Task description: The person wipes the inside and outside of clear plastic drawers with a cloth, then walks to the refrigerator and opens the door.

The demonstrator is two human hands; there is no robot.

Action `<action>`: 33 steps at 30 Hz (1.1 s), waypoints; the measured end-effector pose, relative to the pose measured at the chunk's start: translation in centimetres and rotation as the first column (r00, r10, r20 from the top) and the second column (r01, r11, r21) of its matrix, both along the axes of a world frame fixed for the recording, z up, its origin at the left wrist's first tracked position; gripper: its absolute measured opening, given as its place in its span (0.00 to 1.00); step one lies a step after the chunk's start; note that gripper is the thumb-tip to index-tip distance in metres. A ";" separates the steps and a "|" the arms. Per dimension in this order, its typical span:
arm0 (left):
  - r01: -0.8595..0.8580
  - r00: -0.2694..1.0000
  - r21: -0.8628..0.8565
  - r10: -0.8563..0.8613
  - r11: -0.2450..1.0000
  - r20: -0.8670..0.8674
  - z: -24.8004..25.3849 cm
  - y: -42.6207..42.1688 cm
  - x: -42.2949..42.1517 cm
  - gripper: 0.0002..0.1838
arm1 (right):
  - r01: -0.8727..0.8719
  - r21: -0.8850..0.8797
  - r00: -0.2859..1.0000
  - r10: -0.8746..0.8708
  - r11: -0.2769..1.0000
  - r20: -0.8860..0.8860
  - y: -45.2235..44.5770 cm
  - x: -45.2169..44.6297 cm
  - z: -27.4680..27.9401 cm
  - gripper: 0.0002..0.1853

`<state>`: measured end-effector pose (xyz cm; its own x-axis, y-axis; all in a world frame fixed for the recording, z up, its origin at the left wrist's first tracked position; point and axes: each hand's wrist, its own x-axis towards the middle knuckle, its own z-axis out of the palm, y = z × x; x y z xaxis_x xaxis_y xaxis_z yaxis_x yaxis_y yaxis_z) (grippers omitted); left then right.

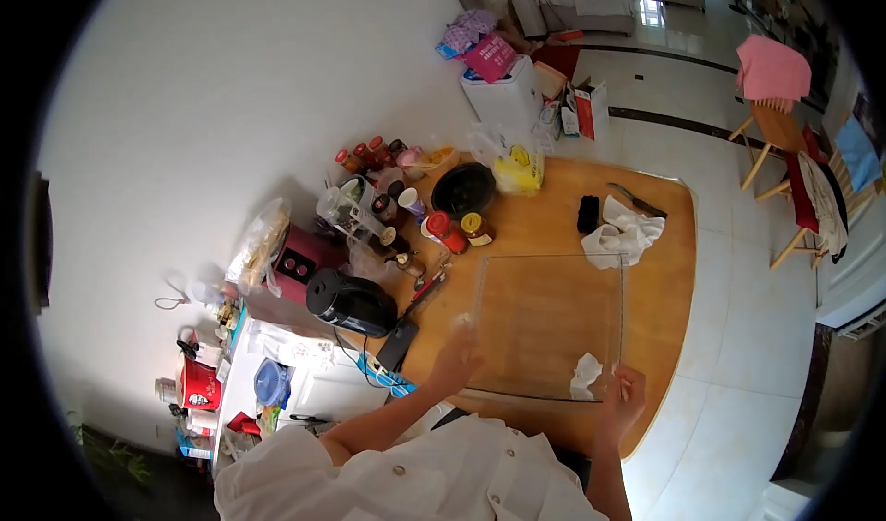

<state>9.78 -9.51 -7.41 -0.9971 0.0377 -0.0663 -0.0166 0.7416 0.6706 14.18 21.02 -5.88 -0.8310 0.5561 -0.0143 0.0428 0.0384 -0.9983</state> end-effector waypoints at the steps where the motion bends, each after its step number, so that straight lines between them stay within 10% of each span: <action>1: -0.006 1.000 0.030 0.005 1.000 0.012 -0.2 0.0 -0.1 0.38 | 0.001 0.022 1.000 -0.001 1.000 -0.011 0.0 -0.1 -0.1 0.07; 33: 0.012 0.996 0.144 -0.025 0.989 0.083 0.5 0.0 0.0 0.43 | 0.001 0.033 1.000 0.000 0.999 -0.026 0.0 0.0 -0.6 0.06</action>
<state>9.73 -9.48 -6.90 -0.9872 0.0713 -0.1427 -0.0648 0.6385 0.7669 14.22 21.06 -6.50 -0.8305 0.5565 0.0253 0.0174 0.0714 -0.9973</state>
